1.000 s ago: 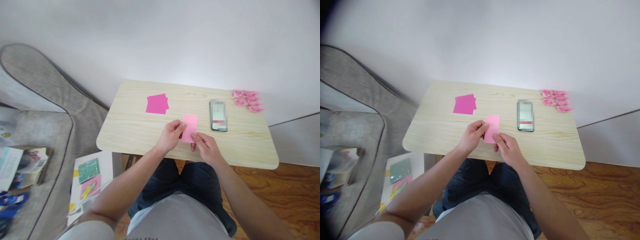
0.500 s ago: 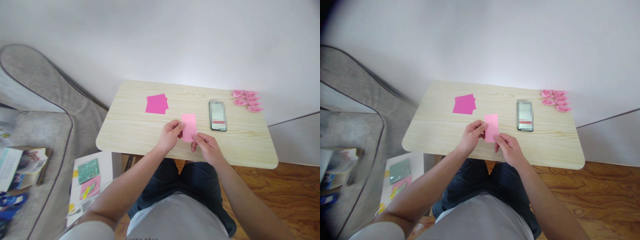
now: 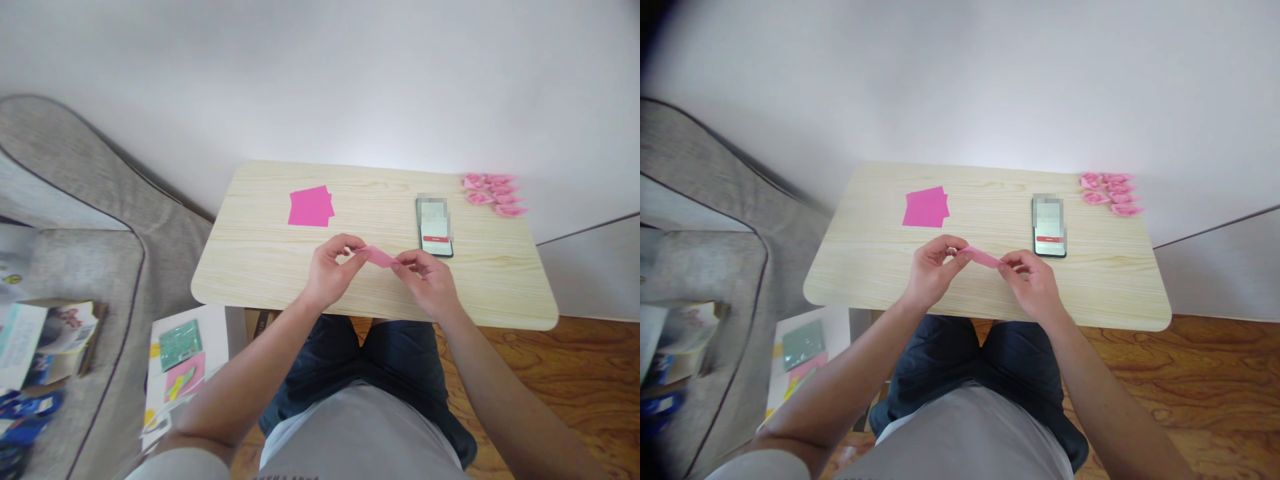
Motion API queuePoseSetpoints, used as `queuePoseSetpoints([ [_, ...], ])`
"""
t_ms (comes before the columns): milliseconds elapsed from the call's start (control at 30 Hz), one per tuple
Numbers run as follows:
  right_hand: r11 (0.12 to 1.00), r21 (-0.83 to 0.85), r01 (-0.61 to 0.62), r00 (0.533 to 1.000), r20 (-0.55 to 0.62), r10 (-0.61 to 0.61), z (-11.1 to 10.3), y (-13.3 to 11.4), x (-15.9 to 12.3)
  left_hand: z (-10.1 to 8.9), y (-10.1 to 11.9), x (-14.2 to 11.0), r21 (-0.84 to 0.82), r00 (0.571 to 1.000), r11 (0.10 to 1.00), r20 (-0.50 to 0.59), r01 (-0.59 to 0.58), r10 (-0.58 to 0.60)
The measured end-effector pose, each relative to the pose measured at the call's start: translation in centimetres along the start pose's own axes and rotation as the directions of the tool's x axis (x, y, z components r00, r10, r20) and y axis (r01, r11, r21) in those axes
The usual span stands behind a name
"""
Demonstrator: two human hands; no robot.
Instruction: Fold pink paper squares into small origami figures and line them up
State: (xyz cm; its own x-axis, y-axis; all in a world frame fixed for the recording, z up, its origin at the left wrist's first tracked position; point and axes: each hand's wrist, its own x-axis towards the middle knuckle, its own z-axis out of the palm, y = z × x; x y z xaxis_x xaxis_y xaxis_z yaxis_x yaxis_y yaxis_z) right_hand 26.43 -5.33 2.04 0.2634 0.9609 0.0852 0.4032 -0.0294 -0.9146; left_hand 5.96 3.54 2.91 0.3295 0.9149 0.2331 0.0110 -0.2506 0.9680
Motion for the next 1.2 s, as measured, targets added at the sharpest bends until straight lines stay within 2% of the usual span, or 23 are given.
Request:
queuePoseSetpoints([
  [67, 0.98, -0.146, 0.136, 0.986, -0.078, -0.148, 0.2, 0.1, -0.2, -0.3, 0.2, -0.7, 0.182, 0.984, 0.967, 0.053, -0.176, 0.169],
  [133, 0.927, -0.29, 0.239, 0.952, -0.117, -0.282, 0.6, 0.1, -0.9, -0.4, -0.1, -1.6, 0.336, 0.948, 0.886, 0.131, -0.319, 0.291],
  [200, 0.882, -0.367, 0.295, 0.93, -0.102, -0.354, 1.1, 0.2, -1.8, -0.4, -0.6, -2.6, 0.466, 0.921, 0.795, 0.208, -0.39, 0.329],
  [267, 0.858, -0.382, 0.344, 0.922, -0.036, -0.386, 1.7, 0.5, -2.8, -0.3, -1.3, -3.6, 0.545, 0.907, 0.726, 0.278, -0.419, 0.315],
  [433, 0.829, -0.381, 0.409, 0.909, 0.092, -0.406, 2.2, 1.5, -3.9, 0.0, -2.0, -5.1, 0.594, 0.899, 0.682, 0.358, -0.428, 0.252],
  [633, 0.832, -0.389, 0.396, 0.918, 0.142, -0.37, 1.6, 1.7, -3.8, -0.4, -1.8, -4.4, 0.626, 0.916, 0.685, 0.37, -0.371, 0.158],
  [867, 0.824, -0.413, 0.389, 0.921, 0.156, -0.357, 1.5, 1.8, -3.9, -0.7, -1.8, -4.2, 0.632, 0.905, 0.668, 0.395, -0.393, 0.158],
  [1100, 0.77, -0.494, 0.404, 0.914, 0.246, -0.321, 1.2, 1.6, -3.9, -1.1, -1.3, -5.3, 0.607, 0.897, 0.69, 0.417, -0.394, 0.146],
  [1200, 0.776, -0.499, 0.386, 0.921, 0.26, -0.291, 1.2, 1.3, -3.5, -0.9, -1.3, -5.9, 0.621, 0.914, 0.695, 0.383, -0.362, 0.133],
])
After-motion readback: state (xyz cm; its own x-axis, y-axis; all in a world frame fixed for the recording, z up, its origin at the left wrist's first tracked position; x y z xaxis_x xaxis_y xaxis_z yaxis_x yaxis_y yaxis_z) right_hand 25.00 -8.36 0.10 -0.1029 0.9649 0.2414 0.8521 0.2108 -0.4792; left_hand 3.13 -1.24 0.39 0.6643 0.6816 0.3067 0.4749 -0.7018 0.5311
